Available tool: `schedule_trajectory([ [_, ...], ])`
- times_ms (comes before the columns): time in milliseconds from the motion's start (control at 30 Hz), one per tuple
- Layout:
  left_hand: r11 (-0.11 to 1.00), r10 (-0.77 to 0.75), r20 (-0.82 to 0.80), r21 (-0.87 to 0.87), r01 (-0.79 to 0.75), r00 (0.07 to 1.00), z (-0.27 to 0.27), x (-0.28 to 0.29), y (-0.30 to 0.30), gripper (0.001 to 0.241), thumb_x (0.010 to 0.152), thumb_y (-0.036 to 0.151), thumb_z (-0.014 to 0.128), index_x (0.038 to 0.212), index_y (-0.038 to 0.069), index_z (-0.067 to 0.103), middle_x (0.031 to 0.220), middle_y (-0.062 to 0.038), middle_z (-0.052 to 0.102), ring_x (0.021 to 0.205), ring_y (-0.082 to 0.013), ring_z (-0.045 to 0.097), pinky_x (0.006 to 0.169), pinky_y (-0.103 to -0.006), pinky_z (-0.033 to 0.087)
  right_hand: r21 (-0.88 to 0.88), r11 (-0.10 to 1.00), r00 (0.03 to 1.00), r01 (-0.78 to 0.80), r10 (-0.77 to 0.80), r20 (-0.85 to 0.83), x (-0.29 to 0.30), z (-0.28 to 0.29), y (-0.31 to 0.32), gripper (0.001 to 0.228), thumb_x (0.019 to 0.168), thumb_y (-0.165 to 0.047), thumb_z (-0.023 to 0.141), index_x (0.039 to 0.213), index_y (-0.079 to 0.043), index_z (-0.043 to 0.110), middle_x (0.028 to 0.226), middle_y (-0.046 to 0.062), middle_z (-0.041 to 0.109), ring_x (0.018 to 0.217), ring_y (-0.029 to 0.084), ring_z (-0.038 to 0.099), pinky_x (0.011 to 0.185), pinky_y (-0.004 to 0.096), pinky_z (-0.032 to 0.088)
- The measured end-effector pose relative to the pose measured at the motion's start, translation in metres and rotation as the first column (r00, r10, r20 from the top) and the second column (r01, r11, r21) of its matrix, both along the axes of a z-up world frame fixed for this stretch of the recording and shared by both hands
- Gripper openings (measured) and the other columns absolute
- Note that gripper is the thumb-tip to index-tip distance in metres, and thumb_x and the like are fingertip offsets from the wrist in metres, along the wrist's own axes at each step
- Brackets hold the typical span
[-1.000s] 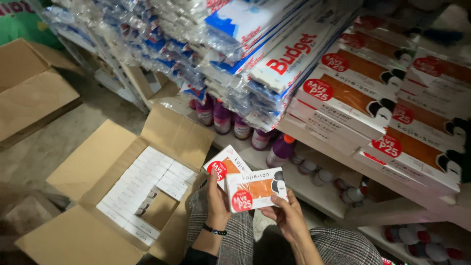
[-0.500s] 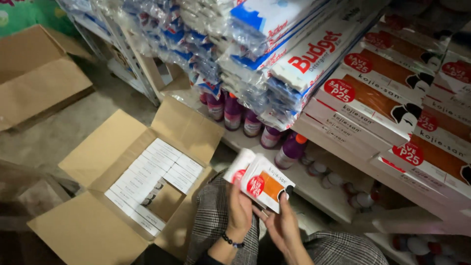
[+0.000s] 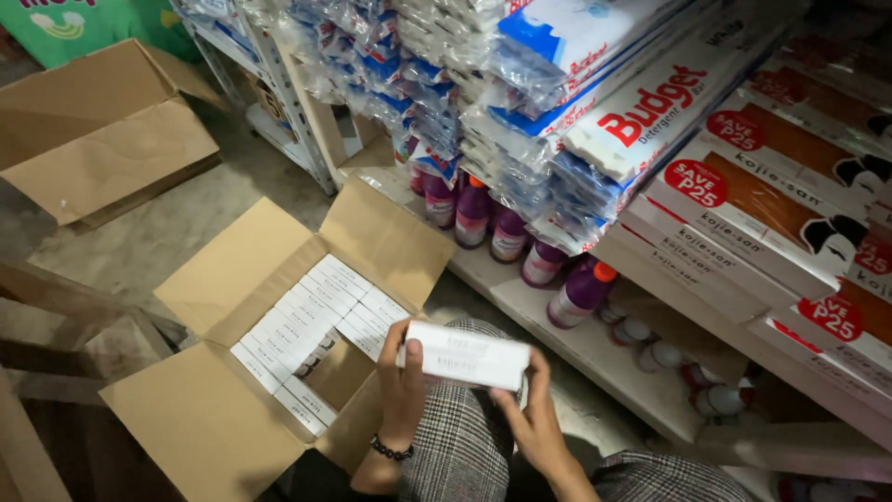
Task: Stock soap bars from a cardboard box onto store shelves.
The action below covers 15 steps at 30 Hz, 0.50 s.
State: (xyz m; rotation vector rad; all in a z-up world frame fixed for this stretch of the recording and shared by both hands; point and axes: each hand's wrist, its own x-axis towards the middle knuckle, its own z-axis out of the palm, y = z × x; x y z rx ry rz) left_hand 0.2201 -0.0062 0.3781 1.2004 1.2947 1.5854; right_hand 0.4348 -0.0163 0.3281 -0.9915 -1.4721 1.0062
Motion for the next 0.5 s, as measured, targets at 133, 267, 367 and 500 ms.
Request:
schedule_trajectory([
  [133, 0.989, 0.143, -0.083, 0.045, -0.14, 0.986, -0.021, 0.0, 0.006, 0.037, 0.105, 0.034, 0.051, 0.11, 0.0, 0.064, 0.109, -0.014, 0.073, 0.108, -0.0242, 0.068, 0.099, -0.0375, 0.051, 0.028, 0.998, 0.983, -0.062, 0.056, 0.177, -0.001, 0.015, -0.005, 0.068, 0.094, -0.015, 0.068, 0.149, 0.0, 0.031, 0.153, 0.022, 0.049, 0.143, 0.034, 0.048, 0.119, 0.041, 0.034],
  [267, 0.987, 0.161, 0.042, -0.007, -0.161, 0.986, 0.008, 0.013, 0.003, 0.027, 0.102, 0.023, 0.053, 0.105, 0.0, 0.065, 0.106, -0.013, 0.074, 0.104, -0.0222, 0.068, 0.095, -0.0336, 0.052, -0.129, 0.992, 0.958, 0.015, 0.023, 0.286, -0.009, 0.038, -0.006, 0.076, 0.091, -0.016, 0.069, 0.153, -0.004, 0.027, 0.148, 0.019, 0.053, 0.137, 0.03, 0.054, 0.114, 0.039, 0.04],
  [367, 0.98, 0.195, 0.009, -0.043, -0.195, 0.981, 0.013, 0.025, -0.002, 0.023, 0.101, 0.02, 0.052, 0.105, 0.001, 0.065, 0.103, -0.012, 0.073, 0.098, -0.0205, 0.066, 0.089, -0.0317, 0.051, -0.119, 0.992, 0.972, 0.031, -0.002, 0.236, -0.011, 0.037, -0.006, 0.077, 0.092, -0.013, 0.064, 0.157, -0.004, 0.022, 0.156, 0.02, 0.042, 0.143, 0.03, 0.044, 0.116, 0.041, 0.034],
  [500, 0.98, 0.18, 0.001, -0.089, -0.179, 0.984, -0.011, 0.033, -0.003, 0.025, 0.104, 0.021, 0.05, 0.107, 0.0, 0.064, 0.099, -0.011, 0.068, 0.093, -0.0205, 0.062, 0.084, -0.032, 0.05, -0.108, 0.993, 0.996, 0.043, -0.034, 0.084, -0.003, 0.028, -0.006, 0.076, 0.091, -0.01, 0.059, 0.158, -0.005, 0.024, 0.162, 0.018, 0.038, 0.148, 0.03, 0.04, 0.119, 0.042, 0.031],
])
